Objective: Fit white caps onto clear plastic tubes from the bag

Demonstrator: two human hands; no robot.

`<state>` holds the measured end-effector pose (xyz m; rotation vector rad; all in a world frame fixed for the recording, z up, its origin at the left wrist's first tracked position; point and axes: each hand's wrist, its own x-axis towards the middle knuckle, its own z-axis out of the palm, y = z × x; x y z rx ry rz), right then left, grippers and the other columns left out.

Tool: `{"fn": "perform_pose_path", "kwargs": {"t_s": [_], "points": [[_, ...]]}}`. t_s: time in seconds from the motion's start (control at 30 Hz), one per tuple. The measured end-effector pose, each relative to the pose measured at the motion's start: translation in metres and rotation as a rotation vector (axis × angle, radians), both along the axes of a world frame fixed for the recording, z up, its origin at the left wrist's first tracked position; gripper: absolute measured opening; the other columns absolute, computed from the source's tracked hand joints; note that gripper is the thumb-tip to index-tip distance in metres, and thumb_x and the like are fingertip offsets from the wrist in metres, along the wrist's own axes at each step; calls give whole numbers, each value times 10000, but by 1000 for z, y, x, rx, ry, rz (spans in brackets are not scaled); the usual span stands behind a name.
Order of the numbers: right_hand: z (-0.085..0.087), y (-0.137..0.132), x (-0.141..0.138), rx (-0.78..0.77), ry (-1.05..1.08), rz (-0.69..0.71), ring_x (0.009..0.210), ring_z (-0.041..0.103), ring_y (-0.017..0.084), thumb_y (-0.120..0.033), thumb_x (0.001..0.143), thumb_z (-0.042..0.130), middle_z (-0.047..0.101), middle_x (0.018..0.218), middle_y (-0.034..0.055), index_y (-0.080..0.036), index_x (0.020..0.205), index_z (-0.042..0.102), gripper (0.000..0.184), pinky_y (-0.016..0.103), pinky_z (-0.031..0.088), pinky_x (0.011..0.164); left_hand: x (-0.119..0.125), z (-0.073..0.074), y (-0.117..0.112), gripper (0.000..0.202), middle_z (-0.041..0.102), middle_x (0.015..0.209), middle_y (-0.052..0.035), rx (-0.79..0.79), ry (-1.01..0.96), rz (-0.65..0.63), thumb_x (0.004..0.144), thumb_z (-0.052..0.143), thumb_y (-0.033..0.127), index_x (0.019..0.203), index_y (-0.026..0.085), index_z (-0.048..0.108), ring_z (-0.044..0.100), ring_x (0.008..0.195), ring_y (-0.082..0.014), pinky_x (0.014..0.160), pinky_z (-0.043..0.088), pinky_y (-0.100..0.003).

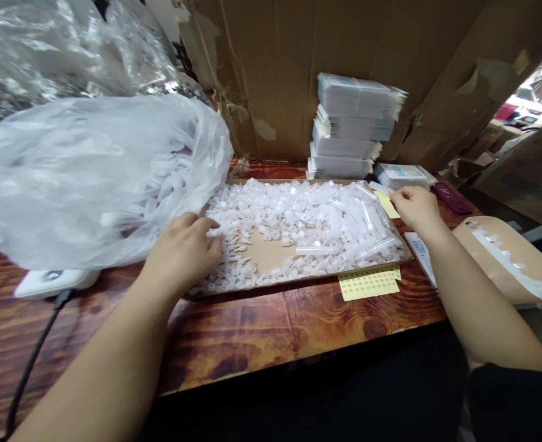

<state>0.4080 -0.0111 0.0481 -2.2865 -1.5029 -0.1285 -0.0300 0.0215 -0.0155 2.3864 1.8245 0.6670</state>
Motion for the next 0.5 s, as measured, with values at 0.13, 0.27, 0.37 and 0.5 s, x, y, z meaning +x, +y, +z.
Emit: {"fn": "perform_pose_path", "kwargs": {"t_s": [0.13,0.27,0.37,0.5], "points": [[-20,12,8,-263,-62,-6,970,710,315,-418,992,533,784,1082,222,-136,933,788,385,342,431,743,-2,-3,5,163,648,1021,-185,22,-34,5,846,527,326,877,211,638,627,1133,-449,1041,471,-616],[-13,19,2,-342,-66,36,953,720,336,-491,1001,535,786,1047,235,-122,944,791,453,352,430,731,-4,-1,7,163,627,970,-111,33,-86,14,874,503,307,845,223,640,641,1052,-365,990,483,-523],[-2,22,-3,-325,-94,47,946,708,349,-474,1016,513,773,1016,230,-130,935,780,443,371,426,735,-5,10,4,152,581,959,-72,43,-187,46,901,523,318,842,224,628,613,1007,-302,990,469,-476],[6,19,-26,-124,-136,255,920,667,304,-408,1010,524,735,967,173,-165,843,740,366,373,440,779,-23,25,9,122,438,861,-43,134,-293,244,874,582,321,810,218,578,554,1013,-300,1073,420,-545]]}}
